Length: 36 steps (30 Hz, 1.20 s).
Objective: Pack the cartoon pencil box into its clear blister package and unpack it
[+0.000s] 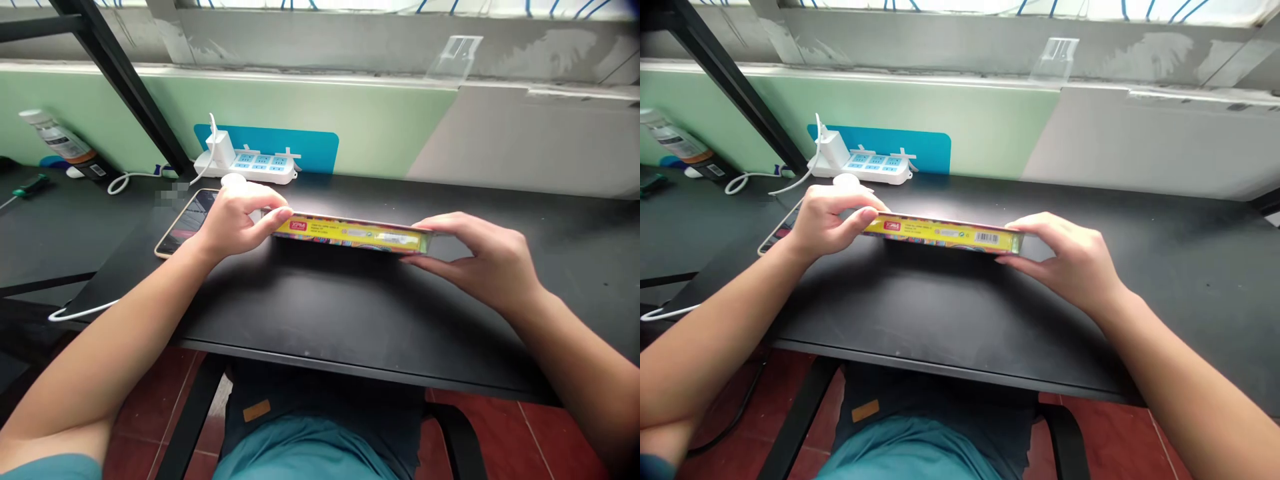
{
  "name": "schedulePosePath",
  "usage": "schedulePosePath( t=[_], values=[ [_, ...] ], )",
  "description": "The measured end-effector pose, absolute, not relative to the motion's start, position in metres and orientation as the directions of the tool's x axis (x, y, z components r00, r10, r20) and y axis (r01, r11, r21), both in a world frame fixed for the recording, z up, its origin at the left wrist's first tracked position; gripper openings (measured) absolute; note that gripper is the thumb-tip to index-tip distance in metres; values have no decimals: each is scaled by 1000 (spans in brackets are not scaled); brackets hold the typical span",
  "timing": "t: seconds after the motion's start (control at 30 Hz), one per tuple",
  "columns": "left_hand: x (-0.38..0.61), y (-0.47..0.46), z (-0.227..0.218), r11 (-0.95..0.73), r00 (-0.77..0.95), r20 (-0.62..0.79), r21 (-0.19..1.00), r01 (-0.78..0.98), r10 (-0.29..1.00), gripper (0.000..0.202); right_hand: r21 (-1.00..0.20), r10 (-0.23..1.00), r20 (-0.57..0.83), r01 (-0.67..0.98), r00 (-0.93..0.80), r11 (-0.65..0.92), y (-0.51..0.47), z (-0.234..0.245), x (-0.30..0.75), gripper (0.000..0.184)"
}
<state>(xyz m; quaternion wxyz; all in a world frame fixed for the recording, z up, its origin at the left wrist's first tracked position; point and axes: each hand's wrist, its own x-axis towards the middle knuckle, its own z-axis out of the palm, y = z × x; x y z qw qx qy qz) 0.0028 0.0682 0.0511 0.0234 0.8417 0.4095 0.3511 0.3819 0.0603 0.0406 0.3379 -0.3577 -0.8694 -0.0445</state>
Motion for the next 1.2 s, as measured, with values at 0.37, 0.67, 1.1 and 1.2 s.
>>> schedulePosePath(
  t=[0.37, 0.67, 1.1, 1.2],
  values=[
    [2, 69, 63, -667, 565, 354, 416, 619, 745, 29, -72, 542, 487, 586, -685, 807, 58, 38, 387, 28],
    [27, 58, 45, -594, 568, 179, 323, 737, 803, 58, -181, 636, 292, 611, -715, 770, 65, 42, 375, 49],
    [32, 66, 42, -535, 535, 77, 252, 806, 841, 76, -116, 633, 341, 637, -695, 762, 72, 21, 374, 64],
    [32, 66, 42, -521, 521, 84, 298, 800, 849, 79, -59, 601, 330, 619, -728, 783, 68, 19, 371, 69]
  ],
)
